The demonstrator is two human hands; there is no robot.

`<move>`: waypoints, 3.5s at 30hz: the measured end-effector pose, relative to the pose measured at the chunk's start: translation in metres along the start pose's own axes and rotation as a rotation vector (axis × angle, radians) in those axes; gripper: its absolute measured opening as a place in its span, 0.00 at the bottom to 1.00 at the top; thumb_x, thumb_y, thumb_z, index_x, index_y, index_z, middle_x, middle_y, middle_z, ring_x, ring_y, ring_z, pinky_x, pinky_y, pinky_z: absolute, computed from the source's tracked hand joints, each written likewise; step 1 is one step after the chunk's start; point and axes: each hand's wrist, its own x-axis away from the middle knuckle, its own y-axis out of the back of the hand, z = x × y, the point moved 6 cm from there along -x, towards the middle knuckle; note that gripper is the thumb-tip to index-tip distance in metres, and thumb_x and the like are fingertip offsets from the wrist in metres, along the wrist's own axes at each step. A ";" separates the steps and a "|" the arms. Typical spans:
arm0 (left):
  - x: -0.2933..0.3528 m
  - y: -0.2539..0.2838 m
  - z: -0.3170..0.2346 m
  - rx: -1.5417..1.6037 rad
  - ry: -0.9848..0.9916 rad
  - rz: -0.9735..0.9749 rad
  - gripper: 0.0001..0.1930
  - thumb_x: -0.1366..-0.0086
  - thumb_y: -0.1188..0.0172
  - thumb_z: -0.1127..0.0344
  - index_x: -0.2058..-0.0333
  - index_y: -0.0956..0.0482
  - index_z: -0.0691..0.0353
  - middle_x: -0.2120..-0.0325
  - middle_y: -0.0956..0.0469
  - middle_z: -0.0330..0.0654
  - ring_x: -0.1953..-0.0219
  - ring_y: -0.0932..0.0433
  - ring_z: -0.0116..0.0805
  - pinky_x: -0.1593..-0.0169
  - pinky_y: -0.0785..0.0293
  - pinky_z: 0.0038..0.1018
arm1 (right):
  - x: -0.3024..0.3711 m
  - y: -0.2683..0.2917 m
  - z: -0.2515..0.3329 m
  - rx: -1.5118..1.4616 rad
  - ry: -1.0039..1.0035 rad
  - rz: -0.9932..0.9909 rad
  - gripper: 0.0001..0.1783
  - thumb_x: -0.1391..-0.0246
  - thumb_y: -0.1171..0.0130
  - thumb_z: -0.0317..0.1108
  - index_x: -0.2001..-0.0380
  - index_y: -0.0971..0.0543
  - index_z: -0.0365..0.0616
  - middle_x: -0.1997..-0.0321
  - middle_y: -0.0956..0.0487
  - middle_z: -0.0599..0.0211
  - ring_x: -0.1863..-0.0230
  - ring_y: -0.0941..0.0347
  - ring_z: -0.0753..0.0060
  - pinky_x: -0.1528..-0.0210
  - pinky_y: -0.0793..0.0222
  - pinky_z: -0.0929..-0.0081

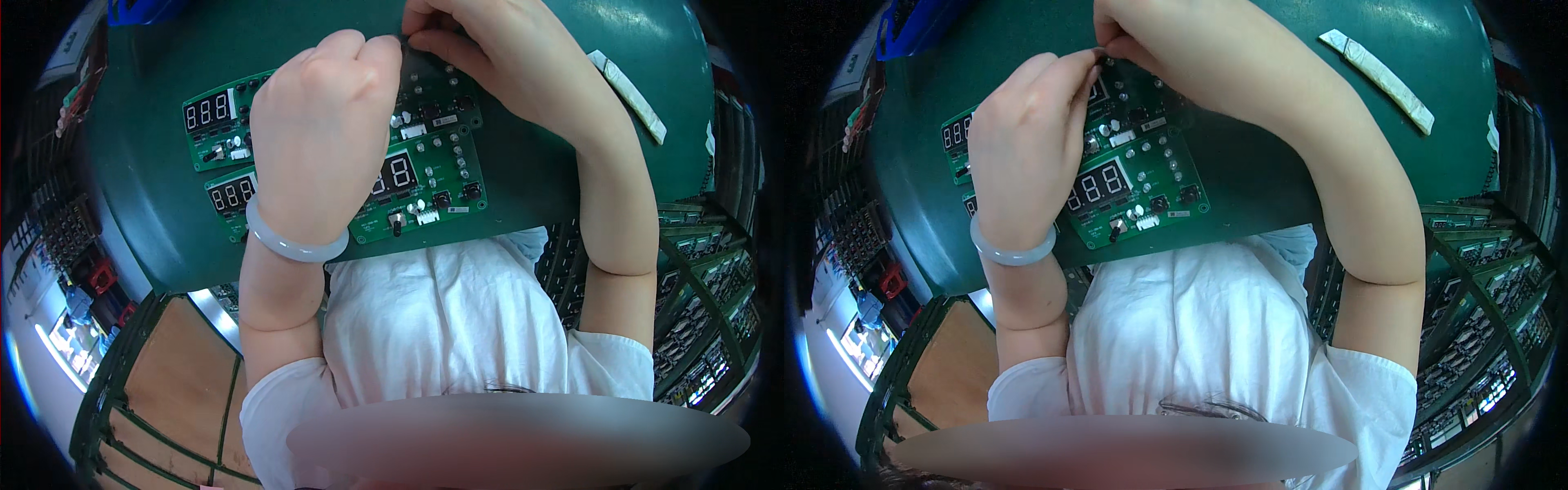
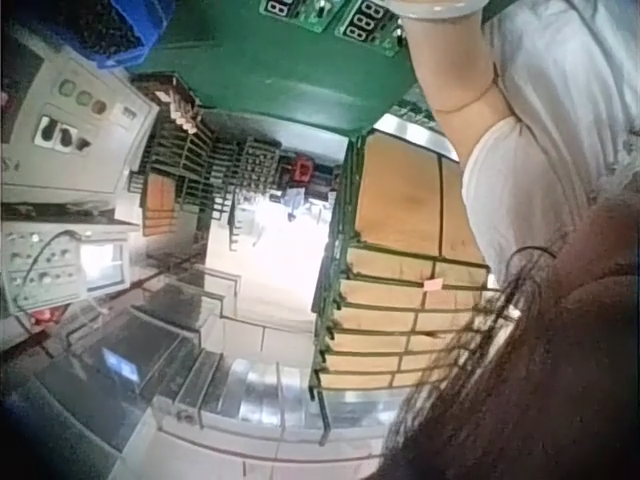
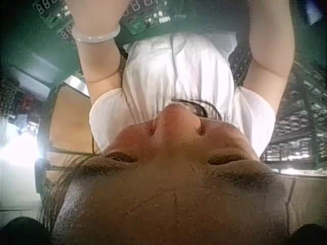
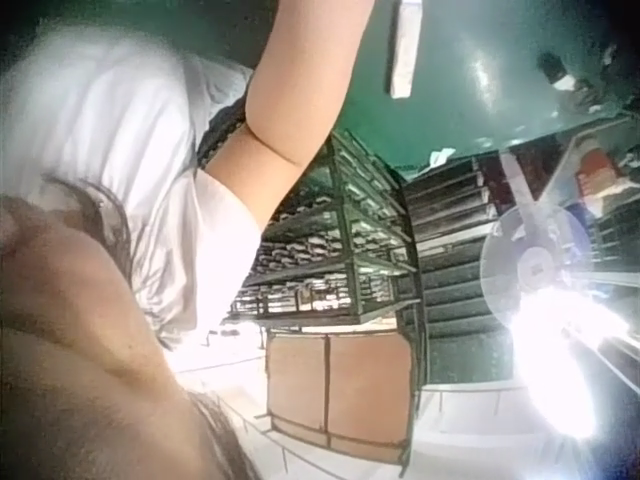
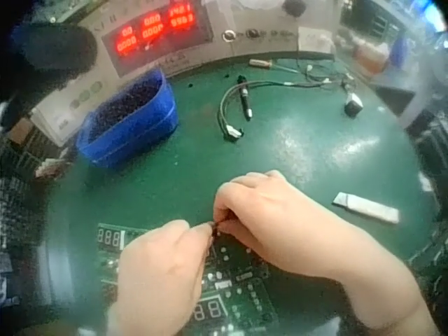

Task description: The person inserts small electronic components into designated slots on printed circuit boards by hand.

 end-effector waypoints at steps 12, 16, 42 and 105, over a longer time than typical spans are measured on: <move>-0.007 0.002 -0.014 -0.160 -0.065 0.014 0.11 0.42 0.37 0.72 0.60 0.15 0.58 0.75 0.25 0.44 0.70 0.20 0.43 0.67 0.23 0.33 | 0.008 0.016 -0.018 0.021 -0.020 0.093 0.05 0.49 0.37 0.22 0.67 0.17 0.34 0.67 0.17 0.50 0.65 0.20 0.49 0.58 0.23 0.64; -0.008 -0.003 -0.007 -0.052 -0.020 0.053 0.14 0.35 0.39 0.70 0.51 0.15 0.56 0.73 0.24 0.44 0.69 0.21 0.44 0.65 0.25 0.34 | 0.008 0.013 -0.019 -0.019 -0.003 0.078 0.05 0.49 0.37 0.23 0.68 0.17 0.34 0.67 0.17 0.50 0.64 0.20 0.46 0.58 0.24 0.63; -0.023 -0.002 0.023 0.123 0.114 0.035 0.07 0.39 0.33 0.68 0.62 0.12 0.59 0.68 0.15 0.45 0.70 0.16 0.38 0.64 0.22 0.29 | 0.006 0.011 -0.010 -0.061 0.154 0.069 0.09 0.56 0.35 0.18 0.69 0.20 0.39 0.72 0.19 0.56 0.68 0.19 0.53 0.63 0.24 0.66; -0.003 0.014 -0.011 -0.033 -0.036 0.070 0.13 0.45 0.37 0.77 0.61 0.11 0.57 0.74 0.23 0.44 0.70 0.19 0.44 0.66 0.22 0.35 | 0.019 0.023 -0.003 0.304 0.072 0.025 0.09 0.57 0.40 0.25 0.72 0.12 0.40 0.69 0.17 0.56 0.63 0.19 0.51 0.58 0.21 0.61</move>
